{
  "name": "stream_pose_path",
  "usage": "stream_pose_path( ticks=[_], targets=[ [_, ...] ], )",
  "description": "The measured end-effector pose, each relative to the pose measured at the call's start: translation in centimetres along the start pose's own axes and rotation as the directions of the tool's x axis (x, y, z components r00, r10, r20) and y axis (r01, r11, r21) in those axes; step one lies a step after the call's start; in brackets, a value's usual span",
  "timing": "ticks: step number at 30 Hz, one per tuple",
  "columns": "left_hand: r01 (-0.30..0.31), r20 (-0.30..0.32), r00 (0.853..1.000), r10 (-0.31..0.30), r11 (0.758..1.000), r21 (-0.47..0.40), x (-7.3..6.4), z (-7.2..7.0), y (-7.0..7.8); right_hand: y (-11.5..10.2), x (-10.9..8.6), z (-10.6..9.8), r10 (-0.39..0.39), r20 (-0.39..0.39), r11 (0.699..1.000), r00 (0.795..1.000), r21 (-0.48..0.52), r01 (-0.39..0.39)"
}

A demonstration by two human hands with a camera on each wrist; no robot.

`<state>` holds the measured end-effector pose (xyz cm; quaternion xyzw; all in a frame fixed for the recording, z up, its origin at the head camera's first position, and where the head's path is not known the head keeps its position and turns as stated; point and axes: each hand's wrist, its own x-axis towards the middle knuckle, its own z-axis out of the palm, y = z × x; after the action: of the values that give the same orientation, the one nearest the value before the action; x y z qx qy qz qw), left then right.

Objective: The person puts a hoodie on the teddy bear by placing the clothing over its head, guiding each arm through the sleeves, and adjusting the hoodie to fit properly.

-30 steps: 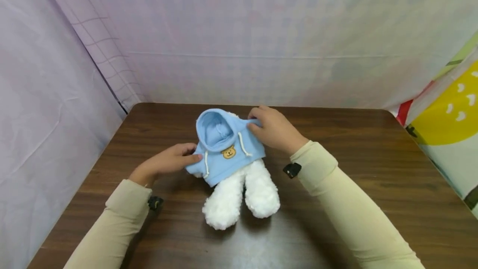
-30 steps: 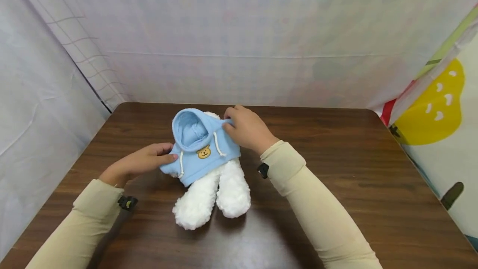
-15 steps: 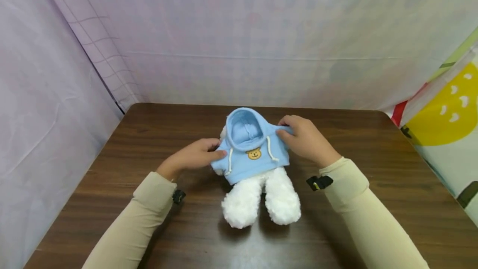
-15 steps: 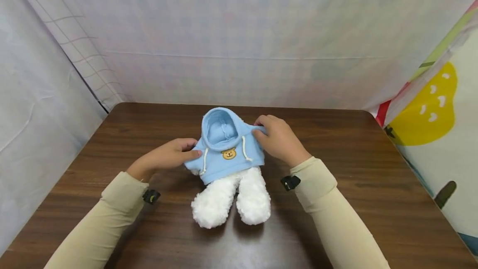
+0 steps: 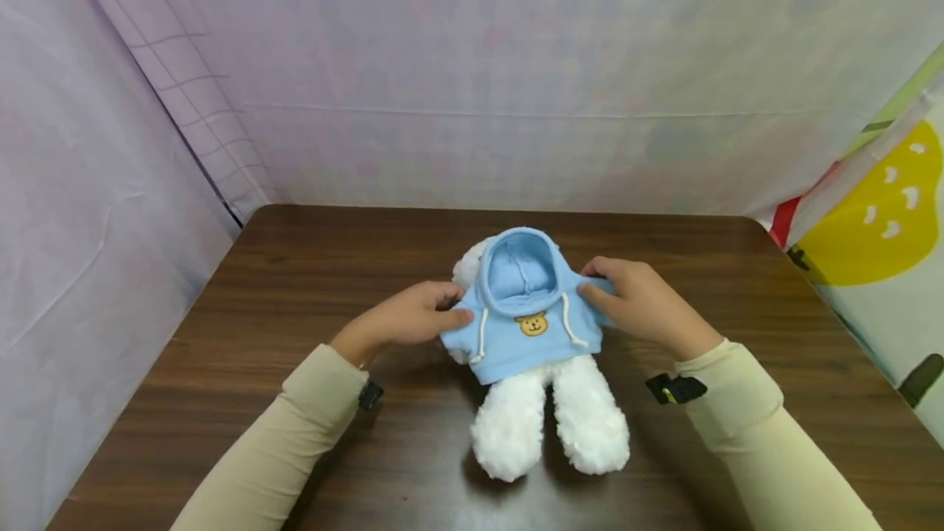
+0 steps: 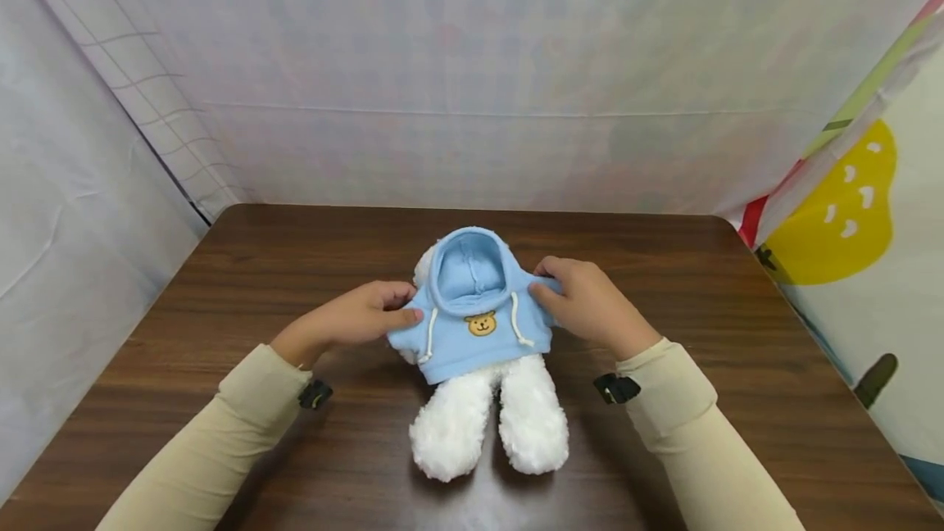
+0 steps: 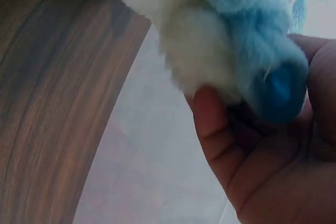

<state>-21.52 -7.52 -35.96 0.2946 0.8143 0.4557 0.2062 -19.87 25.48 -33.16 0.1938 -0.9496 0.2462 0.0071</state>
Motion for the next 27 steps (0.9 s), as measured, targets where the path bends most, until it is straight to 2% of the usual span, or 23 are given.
stream_pose_path(
  ticks=[8, 13, 16, 20, 27],
  targets=[
    [-0.012, -0.026, 1.000, 0.013, 1.000, 0.014, 0.0, 0.5, 0.5, 0.0, -0.7, -0.6, -0.075, 0.066, 0.997, 0.995, -0.006, 0.076],
    [-0.004, -0.040, 0.999, 0.006, 0.998, 0.068, 0.0, -0.2, 0.6, -0.3, -0.8, -1.1, -0.103, 0.073, 0.994, 0.992, -0.012, 0.104],
    [0.012, -0.058, 0.998, -0.006, 0.995, 0.100, 0.1, -0.9, 0.6, -0.6, -0.5, -1.5, -0.092, 0.054, 0.995, 0.994, -0.021, 0.093],
    [-0.006, -0.120, 0.993, 0.022, 0.991, 0.131, 0.6, -1.7, 1.0, -1.3, 0.2, -2.2, -0.071, 0.013, 0.997, 0.997, -0.038, 0.071],
    [-0.021, -0.248, 0.967, 0.064, 0.985, 0.172, 2.1, -4.0, 2.5, -2.4, 2.3, -4.3, -0.073, -0.108, 0.996, 0.992, -0.053, 0.067]
  ],
)
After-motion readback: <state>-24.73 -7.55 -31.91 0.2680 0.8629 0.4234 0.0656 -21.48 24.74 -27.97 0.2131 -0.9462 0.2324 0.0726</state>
